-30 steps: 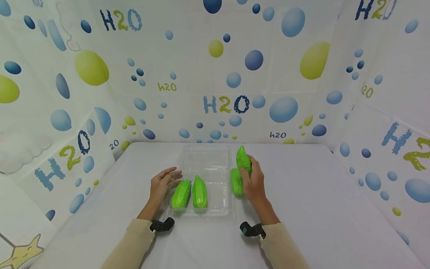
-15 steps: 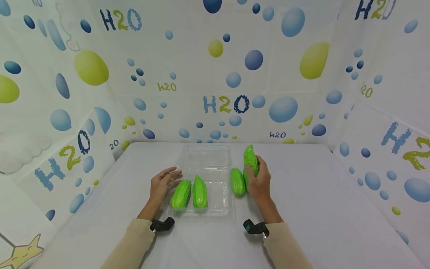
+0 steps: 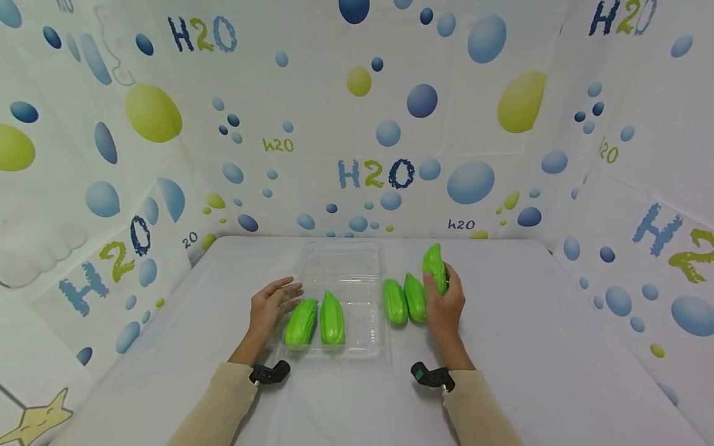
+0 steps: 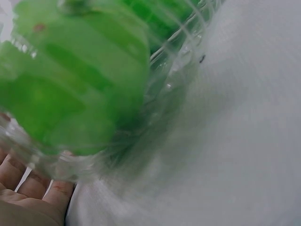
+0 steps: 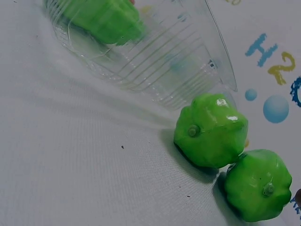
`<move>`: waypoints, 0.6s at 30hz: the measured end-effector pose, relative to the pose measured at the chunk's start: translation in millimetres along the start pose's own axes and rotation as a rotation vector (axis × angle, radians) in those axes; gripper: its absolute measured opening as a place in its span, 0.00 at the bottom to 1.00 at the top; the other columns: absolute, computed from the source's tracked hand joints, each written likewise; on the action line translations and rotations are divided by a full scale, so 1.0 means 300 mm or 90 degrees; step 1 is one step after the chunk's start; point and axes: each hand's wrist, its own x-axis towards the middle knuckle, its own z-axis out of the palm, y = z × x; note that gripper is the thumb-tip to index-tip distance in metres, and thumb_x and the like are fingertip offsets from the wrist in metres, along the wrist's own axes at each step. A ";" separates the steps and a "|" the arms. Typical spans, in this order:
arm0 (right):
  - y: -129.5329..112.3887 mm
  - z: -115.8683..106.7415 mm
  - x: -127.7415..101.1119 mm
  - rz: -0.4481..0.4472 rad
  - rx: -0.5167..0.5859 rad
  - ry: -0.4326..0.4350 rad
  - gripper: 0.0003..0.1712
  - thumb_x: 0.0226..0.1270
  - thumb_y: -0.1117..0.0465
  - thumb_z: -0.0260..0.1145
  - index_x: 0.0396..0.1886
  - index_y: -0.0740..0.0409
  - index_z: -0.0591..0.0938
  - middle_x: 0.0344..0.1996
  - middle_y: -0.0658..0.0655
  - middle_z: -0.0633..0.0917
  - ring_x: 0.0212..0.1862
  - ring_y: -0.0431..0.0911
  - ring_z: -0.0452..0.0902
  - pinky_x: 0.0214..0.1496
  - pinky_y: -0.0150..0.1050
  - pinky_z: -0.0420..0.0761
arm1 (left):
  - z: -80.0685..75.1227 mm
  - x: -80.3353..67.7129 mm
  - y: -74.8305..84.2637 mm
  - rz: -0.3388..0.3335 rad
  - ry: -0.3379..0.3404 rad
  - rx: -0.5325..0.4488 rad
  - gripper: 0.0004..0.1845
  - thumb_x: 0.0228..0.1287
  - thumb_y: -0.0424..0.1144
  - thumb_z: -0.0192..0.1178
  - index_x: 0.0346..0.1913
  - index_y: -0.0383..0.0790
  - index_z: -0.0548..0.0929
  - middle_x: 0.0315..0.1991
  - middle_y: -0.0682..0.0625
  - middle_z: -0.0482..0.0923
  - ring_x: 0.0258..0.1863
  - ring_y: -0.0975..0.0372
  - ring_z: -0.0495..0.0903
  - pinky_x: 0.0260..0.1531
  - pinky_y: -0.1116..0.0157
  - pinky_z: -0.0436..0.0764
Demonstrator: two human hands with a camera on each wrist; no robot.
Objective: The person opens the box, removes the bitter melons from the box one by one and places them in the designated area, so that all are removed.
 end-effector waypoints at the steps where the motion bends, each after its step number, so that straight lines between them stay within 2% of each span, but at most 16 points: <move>1: 0.006 -0.001 0.002 0.000 -0.001 0.002 0.34 0.75 0.47 0.62 0.72 0.59 0.70 0.62 0.62 0.78 0.61 0.53 0.72 0.64 0.49 0.72 | -0.001 0.000 0.000 -0.002 -0.003 -0.003 0.20 0.71 0.25 0.49 0.63 0.27 0.77 0.58 0.32 0.81 0.56 0.42 0.82 0.54 0.57 0.86; 5: 0.018 -0.002 0.005 0.000 -0.005 0.012 0.33 0.74 0.48 0.63 0.71 0.60 0.71 0.60 0.63 0.78 0.59 0.53 0.73 0.61 0.47 0.72 | 0.002 -0.017 0.036 -0.010 -0.012 -0.003 0.20 0.71 0.24 0.48 0.62 0.26 0.78 0.58 0.30 0.80 0.57 0.38 0.81 0.57 0.51 0.83; 9: 0.035 -0.005 0.008 0.004 -0.013 0.028 0.32 0.74 0.49 0.63 0.71 0.60 0.72 0.58 0.64 0.79 0.57 0.53 0.73 0.59 0.47 0.72 | 0.011 -0.042 0.079 -0.010 -0.017 0.007 0.20 0.70 0.24 0.48 0.61 0.25 0.78 0.58 0.28 0.79 0.57 0.37 0.80 0.57 0.49 0.83; 15: 0.042 -0.012 0.008 0.015 -0.031 0.031 0.30 0.72 0.56 0.63 0.69 0.64 0.74 0.60 0.67 0.78 0.60 0.57 0.72 0.64 0.53 0.72 | 0.003 -0.006 0.011 -0.011 0.001 -0.004 0.21 0.71 0.26 0.49 0.64 0.27 0.77 0.58 0.32 0.81 0.57 0.41 0.82 0.53 0.58 0.86; 18: 0.037 -0.014 0.005 0.035 -0.044 0.017 0.29 0.71 0.59 0.60 0.69 0.65 0.74 0.60 0.68 0.78 0.59 0.58 0.72 0.61 0.53 0.72 | 0.003 -0.003 0.005 -0.010 0.005 0.001 0.21 0.71 0.27 0.49 0.64 0.27 0.77 0.58 0.33 0.81 0.56 0.43 0.83 0.52 0.61 0.87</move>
